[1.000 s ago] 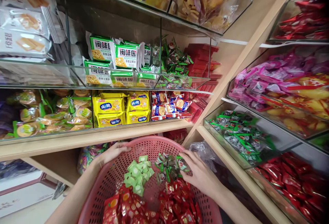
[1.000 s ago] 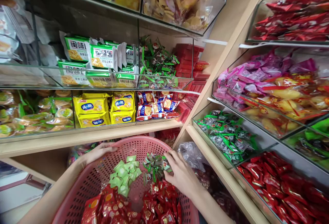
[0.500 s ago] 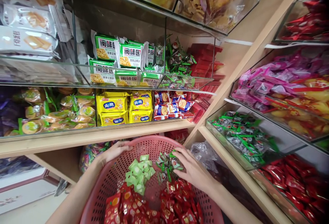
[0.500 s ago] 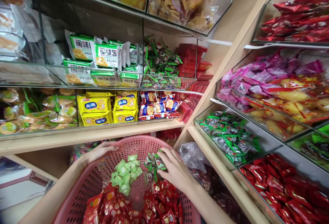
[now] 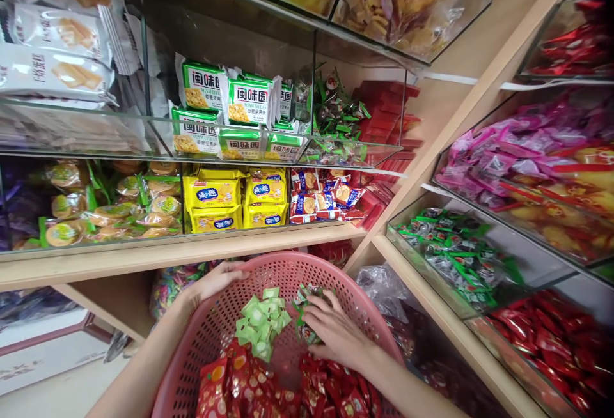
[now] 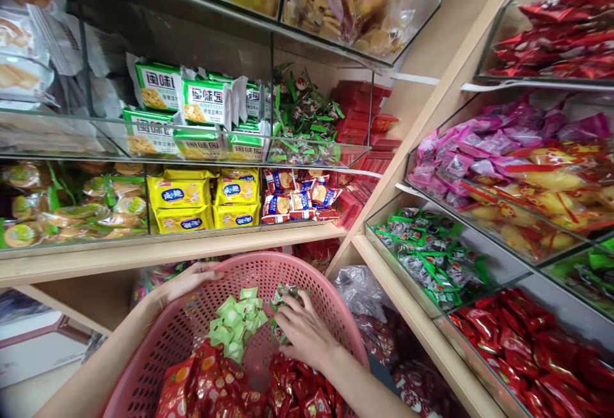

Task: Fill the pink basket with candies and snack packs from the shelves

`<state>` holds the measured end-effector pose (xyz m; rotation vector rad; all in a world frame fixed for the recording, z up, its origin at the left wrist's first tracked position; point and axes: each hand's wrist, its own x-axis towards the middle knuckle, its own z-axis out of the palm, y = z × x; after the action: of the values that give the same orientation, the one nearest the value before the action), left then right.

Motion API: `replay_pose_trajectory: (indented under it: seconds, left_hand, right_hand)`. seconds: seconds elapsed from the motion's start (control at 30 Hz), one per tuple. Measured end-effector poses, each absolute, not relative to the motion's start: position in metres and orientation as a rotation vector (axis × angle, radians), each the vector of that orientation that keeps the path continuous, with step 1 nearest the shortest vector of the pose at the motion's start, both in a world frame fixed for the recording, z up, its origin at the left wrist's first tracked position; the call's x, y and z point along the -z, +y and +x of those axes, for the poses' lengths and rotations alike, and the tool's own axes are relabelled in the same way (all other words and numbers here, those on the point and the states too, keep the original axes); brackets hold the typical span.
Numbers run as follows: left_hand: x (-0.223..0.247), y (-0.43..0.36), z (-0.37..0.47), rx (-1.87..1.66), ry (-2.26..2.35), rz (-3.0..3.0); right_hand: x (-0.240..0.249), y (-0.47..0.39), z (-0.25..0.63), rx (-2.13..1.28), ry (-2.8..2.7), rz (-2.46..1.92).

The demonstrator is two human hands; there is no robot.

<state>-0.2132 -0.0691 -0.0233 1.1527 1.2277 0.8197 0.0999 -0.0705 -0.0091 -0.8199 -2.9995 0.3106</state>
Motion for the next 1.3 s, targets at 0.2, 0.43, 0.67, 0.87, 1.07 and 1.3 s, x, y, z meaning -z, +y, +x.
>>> replay_pose_trajectory:
  seconds: [0.2, 0.43, 0.67, 0.87, 1.07, 1.3]
  left_hand:
    - [0.024, -0.068, -0.212, -0.826, 1.208, 1.168]
    - [0.023, -0.068, -0.212, -0.835, 1.235, 1.137]
    - [0.032, -0.066, -0.216, -0.849, 1.203, 1.125]
    - [0.032, -0.066, -0.216, -0.831, 1.204, 1.147]
    - [0.028, -0.066, -0.214, -0.822, 1.198, 1.156]
    - [0.026, -0.068, -0.213, -0.818, 1.239, 1.154]
  right_hand:
    - [0.006, -0.074, 0.105, -0.283, -3.027, -0.712]
    - [0.002, -0.076, 0.108, -0.409, -2.936, -0.819]
    - [-0.023, -0.068, 0.106, -0.522, -2.745, -0.967]
    - [-0.041, -0.039, 0.127, -0.021, -2.684, -1.047]
    - [-0.035, -0.037, 0.124, 0.282, -2.759, -1.029]
    - [-0.026, -0.041, 0.119, 0.344, -2.797, -1.121]
